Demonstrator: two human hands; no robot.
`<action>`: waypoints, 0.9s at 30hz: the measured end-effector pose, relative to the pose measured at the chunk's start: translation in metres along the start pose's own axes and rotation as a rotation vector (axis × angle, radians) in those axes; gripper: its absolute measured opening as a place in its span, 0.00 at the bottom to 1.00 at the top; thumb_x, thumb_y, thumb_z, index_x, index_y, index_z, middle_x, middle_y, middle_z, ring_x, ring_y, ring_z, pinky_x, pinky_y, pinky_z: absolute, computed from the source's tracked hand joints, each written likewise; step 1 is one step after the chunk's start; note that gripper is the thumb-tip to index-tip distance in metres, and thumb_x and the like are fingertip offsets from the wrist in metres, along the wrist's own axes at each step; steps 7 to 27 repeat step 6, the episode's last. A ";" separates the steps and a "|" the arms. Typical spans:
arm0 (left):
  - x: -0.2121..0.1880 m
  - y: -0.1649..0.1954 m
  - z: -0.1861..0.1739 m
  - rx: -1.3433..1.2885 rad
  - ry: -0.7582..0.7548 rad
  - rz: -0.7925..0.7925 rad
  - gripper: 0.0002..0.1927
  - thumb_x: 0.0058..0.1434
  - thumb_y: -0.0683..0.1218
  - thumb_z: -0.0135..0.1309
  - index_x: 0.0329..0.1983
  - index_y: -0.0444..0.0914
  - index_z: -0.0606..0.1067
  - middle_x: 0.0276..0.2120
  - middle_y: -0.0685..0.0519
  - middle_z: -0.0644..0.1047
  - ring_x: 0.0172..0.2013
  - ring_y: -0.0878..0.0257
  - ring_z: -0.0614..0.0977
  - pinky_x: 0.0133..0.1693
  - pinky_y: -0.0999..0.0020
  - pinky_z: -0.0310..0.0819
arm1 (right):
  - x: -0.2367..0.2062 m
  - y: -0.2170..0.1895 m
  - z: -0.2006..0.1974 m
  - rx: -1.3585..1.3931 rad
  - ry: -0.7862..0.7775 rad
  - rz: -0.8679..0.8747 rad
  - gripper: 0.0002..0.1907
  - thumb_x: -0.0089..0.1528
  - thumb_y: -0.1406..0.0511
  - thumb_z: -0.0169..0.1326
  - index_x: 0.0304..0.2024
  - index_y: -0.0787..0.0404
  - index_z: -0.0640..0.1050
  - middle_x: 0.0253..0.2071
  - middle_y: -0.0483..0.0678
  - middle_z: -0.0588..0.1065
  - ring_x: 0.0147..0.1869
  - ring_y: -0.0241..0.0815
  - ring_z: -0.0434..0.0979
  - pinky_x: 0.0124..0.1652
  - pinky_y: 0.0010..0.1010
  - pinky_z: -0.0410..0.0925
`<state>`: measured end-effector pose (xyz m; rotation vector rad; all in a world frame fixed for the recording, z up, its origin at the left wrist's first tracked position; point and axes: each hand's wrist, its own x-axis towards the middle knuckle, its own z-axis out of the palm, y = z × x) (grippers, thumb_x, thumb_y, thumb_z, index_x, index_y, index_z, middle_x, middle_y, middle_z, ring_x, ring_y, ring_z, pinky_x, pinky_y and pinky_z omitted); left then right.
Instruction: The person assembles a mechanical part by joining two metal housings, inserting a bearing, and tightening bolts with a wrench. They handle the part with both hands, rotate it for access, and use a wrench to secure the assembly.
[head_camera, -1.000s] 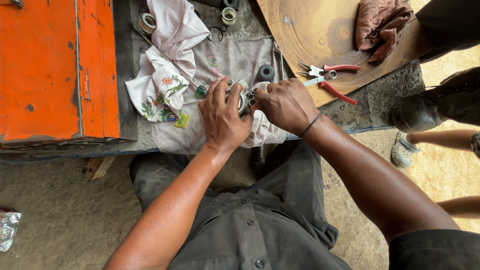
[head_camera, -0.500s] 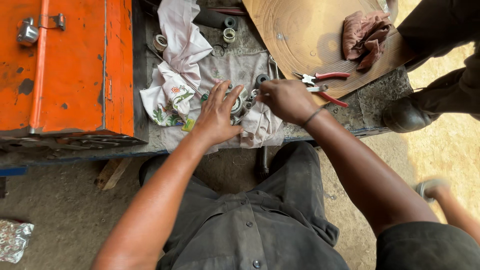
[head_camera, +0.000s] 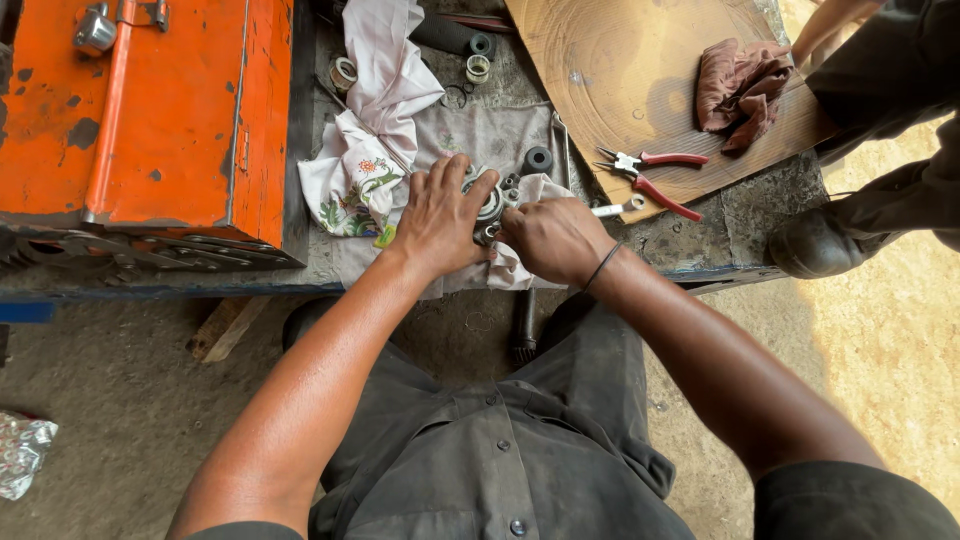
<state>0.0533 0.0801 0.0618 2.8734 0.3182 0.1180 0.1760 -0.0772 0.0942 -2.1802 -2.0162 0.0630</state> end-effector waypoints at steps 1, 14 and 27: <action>0.002 0.000 -0.001 0.012 -0.006 0.008 0.61 0.36 0.66 0.75 0.70 0.42 0.61 0.64 0.34 0.59 0.67 0.39 0.58 0.62 0.42 0.52 | 0.002 0.001 -0.004 0.002 -0.037 -0.019 0.14 0.64 0.57 0.53 0.31 0.60 0.77 0.25 0.52 0.77 0.30 0.56 0.79 0.29 0.47 0.69; 0.004 -0.002 0.000 0.050 -0.011 0.027 0.60 0.37 0.69 0.74 0.70 0.42 0.62 0.63 0.35 0.61 0.67 0.40 0.59 0.64 0.44 0.52 | 0.011 0.001 -0.017 -0.094 -0.203 -0.020 0.14 0.69 0.56 0.51 0.38 0.57 0.79 0.25 0.52 0.77 0.28 0.52 0.80 0.28 0.46 0.70; 0.004 -0.002 0.000 0.050 -0.011 0.027 0.60 0.37 0.69 0.74 0.70 0.42 0.62 0.63 0.35 0.61 0.67 0.40 0.59 0.64 0.44 0.52 | 0.011 0.001 -0.017 -0.094 -0.203 -0.020 0.14 0.69 0.56 0.51 0.38 0.57 0.79 0.25 0.52 0.77 0.28 0.52 0.80 0.28 0.46 0.70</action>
